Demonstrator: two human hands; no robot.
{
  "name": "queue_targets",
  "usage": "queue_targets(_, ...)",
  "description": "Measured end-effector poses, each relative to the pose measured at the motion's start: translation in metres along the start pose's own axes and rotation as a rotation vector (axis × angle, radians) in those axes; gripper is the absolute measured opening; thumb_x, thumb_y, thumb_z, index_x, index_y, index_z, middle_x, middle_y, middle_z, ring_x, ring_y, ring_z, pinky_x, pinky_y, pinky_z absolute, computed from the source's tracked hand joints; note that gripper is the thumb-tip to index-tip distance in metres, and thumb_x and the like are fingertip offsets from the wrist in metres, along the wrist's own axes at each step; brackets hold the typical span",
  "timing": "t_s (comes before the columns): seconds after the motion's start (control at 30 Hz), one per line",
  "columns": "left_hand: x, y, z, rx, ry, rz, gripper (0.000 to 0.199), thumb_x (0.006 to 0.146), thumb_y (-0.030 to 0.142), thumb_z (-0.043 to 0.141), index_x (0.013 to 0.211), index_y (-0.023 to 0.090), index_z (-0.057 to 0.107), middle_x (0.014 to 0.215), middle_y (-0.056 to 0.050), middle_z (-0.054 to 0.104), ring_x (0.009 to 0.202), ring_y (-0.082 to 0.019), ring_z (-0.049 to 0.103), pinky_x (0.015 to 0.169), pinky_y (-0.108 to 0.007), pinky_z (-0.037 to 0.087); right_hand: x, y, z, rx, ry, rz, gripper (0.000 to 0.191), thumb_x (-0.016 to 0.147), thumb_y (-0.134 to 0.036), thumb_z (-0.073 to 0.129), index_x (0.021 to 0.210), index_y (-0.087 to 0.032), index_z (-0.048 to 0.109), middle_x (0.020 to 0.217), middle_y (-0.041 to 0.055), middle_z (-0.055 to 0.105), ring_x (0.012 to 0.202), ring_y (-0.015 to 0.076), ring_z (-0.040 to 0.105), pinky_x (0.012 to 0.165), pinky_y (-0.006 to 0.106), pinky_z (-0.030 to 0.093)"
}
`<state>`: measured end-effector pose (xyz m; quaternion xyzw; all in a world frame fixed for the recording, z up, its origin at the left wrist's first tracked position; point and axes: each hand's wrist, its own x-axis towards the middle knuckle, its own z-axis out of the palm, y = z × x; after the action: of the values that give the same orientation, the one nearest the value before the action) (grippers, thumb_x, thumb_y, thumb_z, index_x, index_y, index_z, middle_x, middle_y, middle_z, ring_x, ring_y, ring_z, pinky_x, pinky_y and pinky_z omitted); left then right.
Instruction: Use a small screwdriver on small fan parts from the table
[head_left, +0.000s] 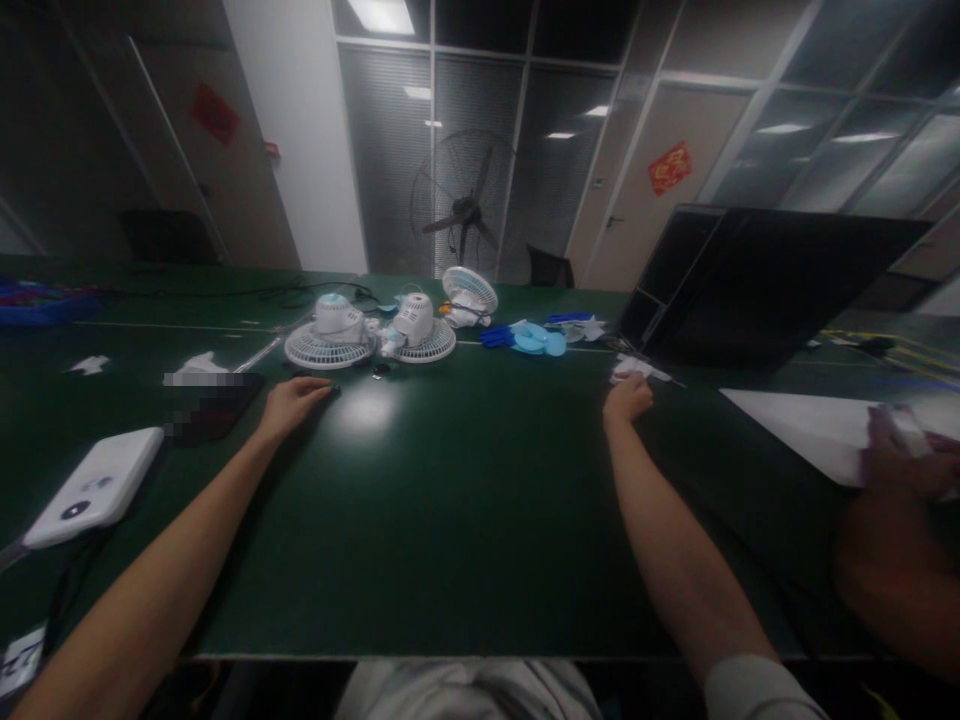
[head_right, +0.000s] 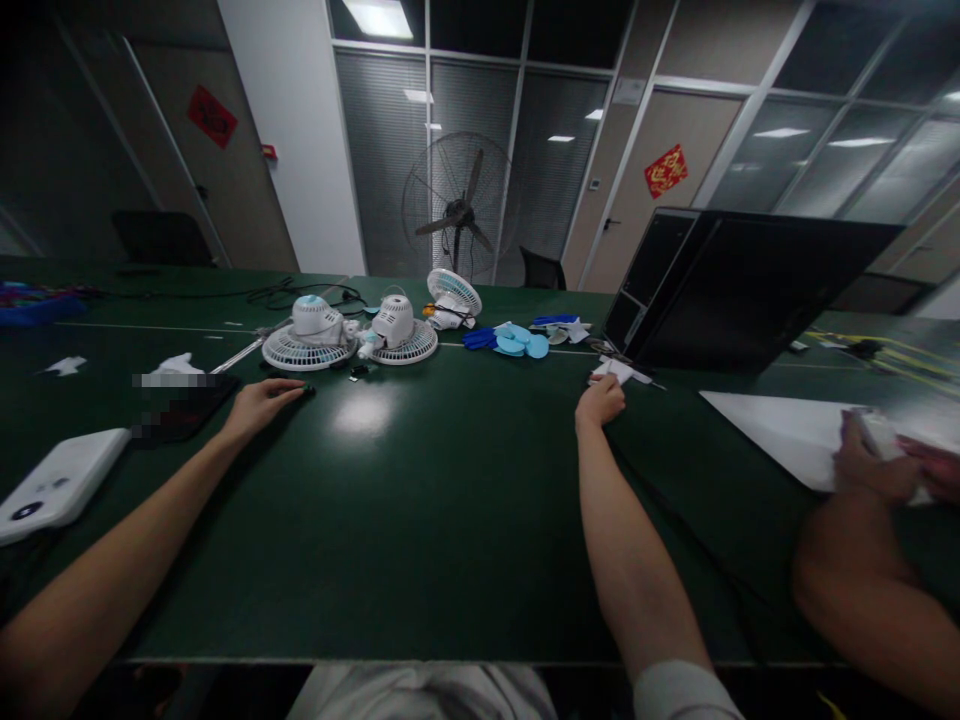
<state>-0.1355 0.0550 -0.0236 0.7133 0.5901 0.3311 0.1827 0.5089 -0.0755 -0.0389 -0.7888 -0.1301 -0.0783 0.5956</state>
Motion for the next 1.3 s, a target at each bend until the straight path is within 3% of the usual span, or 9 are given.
queue_targets(0.3,-0.002,0.001,0.000,-0.053,-0.028,-0.035,0.058,0.079,0.056,0.068,0.120,0.016,0.079,0.114,-0.012,0.080,0.104,-0.032,0.073,0.090,-0.035,0.053,-0.019,-0.017,-0.009,-0.126,-0.039,-0.145,0.029,0.104,-0.036,0.066,0.126,-0.017,0.066,0.127,0.0096,0.068,0.107,0.0240,0.069,0.092,0.045,0.060)
queue_targets(0.4,-0.003,0.001,-0.001,-0.046,-0.032,-0.040,0.059,0.078,0.058,0.069,0.118,0.017,0.079,0.112,-0.012,0.081,0.101,-0.031,0.073,0.089,-0.035,0.054,-0.039,-0.027,-0.013,-0.145,-0.102,-0.303,0.027,0.104,-0.038,0.066,0.120,-0.015,0.067,0.120,0.0086,0.069,0.105,0.0236,0.070,0.092,0.045,0.059)
queue_targets(0.53,-0.004,0.006,-0.001,-0.015,-0.051,0.027,0.056,0.078,0.062,0.069,0.111,0.019,0.081,0.109,-0.010,0.080,0.098,-0.031,0.073,0.083,-0.034,0.053,-0.080,-0.043,-0.016,-0.130,-0.320,-0.617,0.030,0.111,-0.034,0.048,0.104,-0.016,0.070,0.106,0.0090,0.072,0.097,0.0225,0.070,0.084,0.035,0.052)
queue_targets(0.6,-0.009,0.017,0.003,-0.015,-0.102,0.104,0.053,0.079,0.063,0.069,0.108,0.020,0.081,0.109,-0.010,0.079,0.096,-0.030,0.072,0.082,-0.034,0.052,-0.107,-0.050,-0.020,-0.108,-0.476,-0.779,0.030,0.111,-0.036,0.047,0.105,-0.019,0.071,0.106,0.0087,0.073,0.094,0.0217,0.070,0.078,0.030,0.049)
queue_targets(0.7,-0.028,0.052,0.020,-0.056,-0.277,0.270,0.047,0.083,0.060,0.070,0.107,0.021,0.080,0.109,-0.009,0.077,0.093,-0.028,0.069,0.080,-0.034,0.051,-0.151,-0.058,-0.036,-0.064,-0.714,-0.989,0.025,0.110,-0.038,0.051,0.111,-0.020,0.069,0.106,0.0065,0.074,0.089,0.0197,0.071,0.073,0.028,0.049)
queue_targets(0.83,-0.075,0.115,0.054,-0.197,-0.575,0.493,0.034,0.093,0.049,0.066,0.107,0.020,0.077,0.101,-0.007,0.073,0.086,-0.021,0.065,0.076,-0.030,0.050,-0.201,-0.063,-0.073,-0.011,-1.020,-1.224,0.019,0.103,-0.035,0.066,0.118,-0.024,0.066,0.101,0.0016,0.074,0.082,0.0156,0.070,0.069,0.024,0.050)
queue_targets(0.93,-0.106,0.148,0.072,-0.266,-0.694,0.588,0.028,0.095,0.043,0.067,0.108,0.019,0.073,0.098,-0.005,0.069,0.081,-0.017,0.062,0.072,-0.027,0.047,-0.219,-0.065,-0.094,-0.001,-1.125,-1.326,0.008,0.101,-0.027,0.067,0.107,-0.022,0.068,0.097,0.0018,0.071,0.077,0.0146,0.066,0.064,0.025,0.046)
queue_targets(1.07,-0.120,0.158,0.076,-0.270,-0.721,0.611,0.024,0.095,0.038,0.067,0.108,0.019,0.071,0.095,-0.004,0.066,0.079,-0.016,0.059,0.070,-0.027,0.045,-0.223,-0.068,-0.101,-0.007,-1.164,-1.377,0.004,0.097,-0.023,0.070,0.095,-0.020,0.067,0.092,0.0015,0.067,0.072,0.0137,0.061,0.060,0.025,0.041)
queue_targets(1.3,-0.118,0.154,0.073,-0.286,-0.723,0.623,0.022,0.097,0.038,0.066,0.108,0.019,0.070,0.096,-0.003,0.065,0.079,-0.016,0.058,0.070,-0.028,0.045,-0.223,-0.070,-0.098,0.015,-1.178,-1.403,0.002,0.097,-0.022,0.069,0.097,-0.020,0.068,0.094,0.0020,0.067,0.071,0.0132,0.060,0.059,0.025,0.040)
